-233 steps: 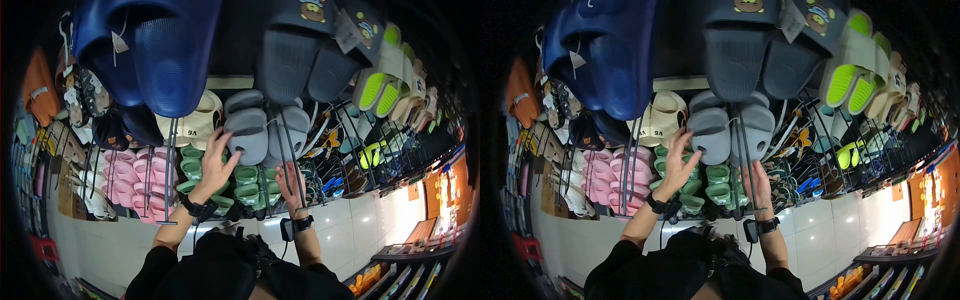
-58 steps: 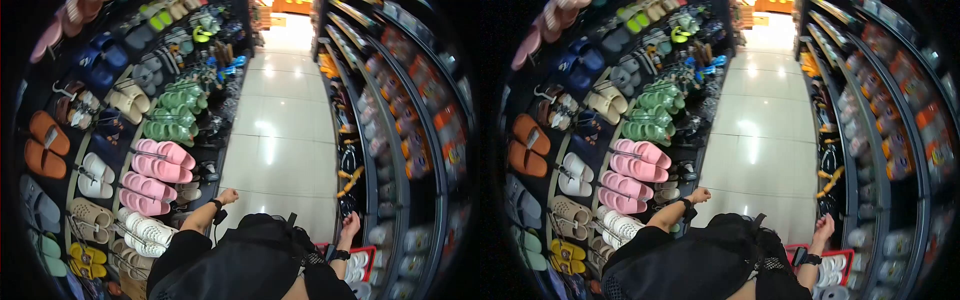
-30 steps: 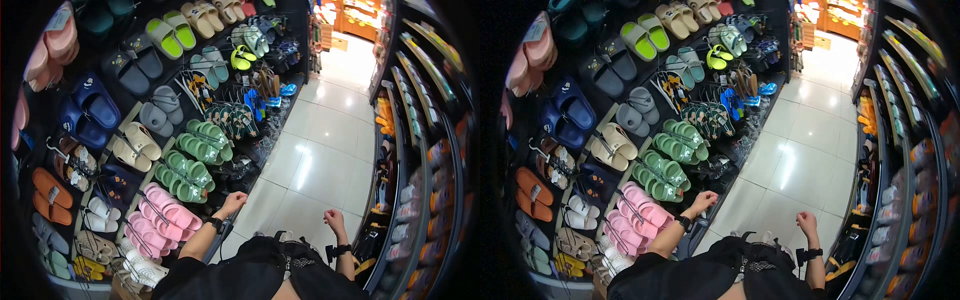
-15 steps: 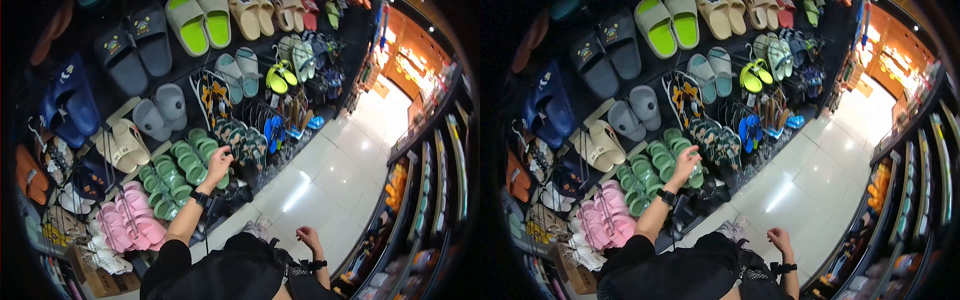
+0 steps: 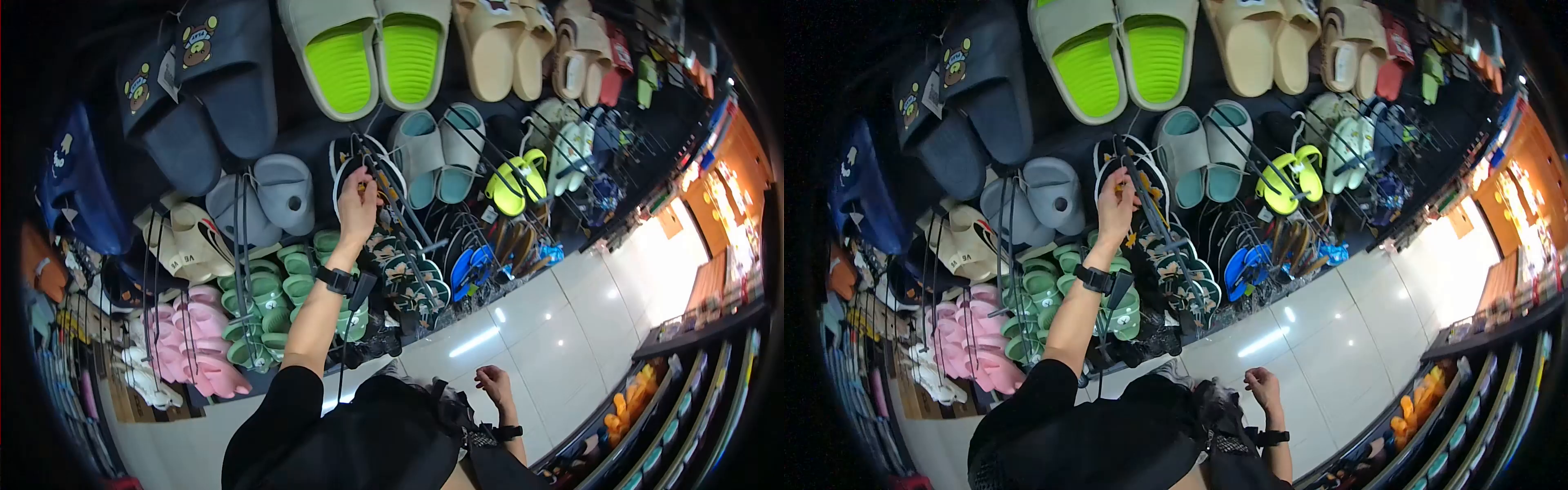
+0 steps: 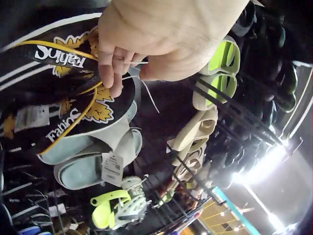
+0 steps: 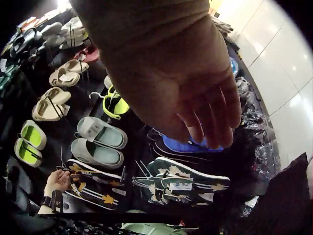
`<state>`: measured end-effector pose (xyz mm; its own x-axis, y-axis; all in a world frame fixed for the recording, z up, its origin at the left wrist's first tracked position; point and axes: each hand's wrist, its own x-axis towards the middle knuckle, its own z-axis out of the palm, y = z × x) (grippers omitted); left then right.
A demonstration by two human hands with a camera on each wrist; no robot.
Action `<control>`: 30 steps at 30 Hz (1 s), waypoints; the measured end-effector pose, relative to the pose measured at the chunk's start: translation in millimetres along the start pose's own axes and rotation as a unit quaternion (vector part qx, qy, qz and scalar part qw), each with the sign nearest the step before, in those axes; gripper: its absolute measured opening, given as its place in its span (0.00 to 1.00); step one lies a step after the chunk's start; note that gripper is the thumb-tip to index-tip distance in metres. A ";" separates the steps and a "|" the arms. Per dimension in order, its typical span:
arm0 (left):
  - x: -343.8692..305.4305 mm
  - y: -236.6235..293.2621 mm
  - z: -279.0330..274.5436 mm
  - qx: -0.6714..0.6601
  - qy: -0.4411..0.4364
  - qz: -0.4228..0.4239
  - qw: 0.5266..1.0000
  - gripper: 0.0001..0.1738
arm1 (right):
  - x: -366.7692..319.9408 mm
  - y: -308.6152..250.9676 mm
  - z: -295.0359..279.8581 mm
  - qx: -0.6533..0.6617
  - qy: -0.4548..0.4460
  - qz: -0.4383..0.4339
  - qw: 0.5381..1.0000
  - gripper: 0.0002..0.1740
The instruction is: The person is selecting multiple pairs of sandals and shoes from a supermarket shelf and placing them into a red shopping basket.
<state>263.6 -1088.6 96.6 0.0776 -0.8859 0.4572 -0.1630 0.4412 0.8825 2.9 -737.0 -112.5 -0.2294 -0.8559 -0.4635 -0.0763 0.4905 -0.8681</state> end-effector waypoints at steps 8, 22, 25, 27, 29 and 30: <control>-33.6 60.5 5.1 -0.046 -0.003 -0.081 0.996 0.08 | 101.4 -50.5 -28.4 -0.122 -0.159 -0.075 0.977 0.13; -168.4 170.6 38.0 -0.019 0.032 -0.176 0.984 0.10 | 146.7 -161.9 -35.5 -0.154 -0.448 -0.227 0.851 0.23; -197.4 185.1 40.3 -0.024 0.054 -0.218 0.974 0.10 | 104.2 -211.2 -18.0 -0.159 -0.455 -0.381 0.789 0.43; -219.7 193.7 38.3 -0.036 0.062 -0.229 0.971 0.11 | 85.7 -216.4 -2.6 -0.170 -0.450 -0.423 0.768 0.46; -244.6 204.7 32.5 -0.027 0.094 -0.232 0.968 0.11 | 70.4 -207.8 18.0 -0.171 -0.431 -0.466 0.753 0.44; -258.6 209.2 27.1 -0.018 0.099 -0.224 0.969 0.11 | 59.8 -203.1 25.6 -0.162 -0.447 -0.443 0.760 0.39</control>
<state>182.8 -771.1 159.9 0.3201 -0.9467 0.0367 -0.0347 0.0269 0.9990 29.6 -892.0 31.6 0.7909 -0.5724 0.2163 -0.0845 -0.4523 -0.8878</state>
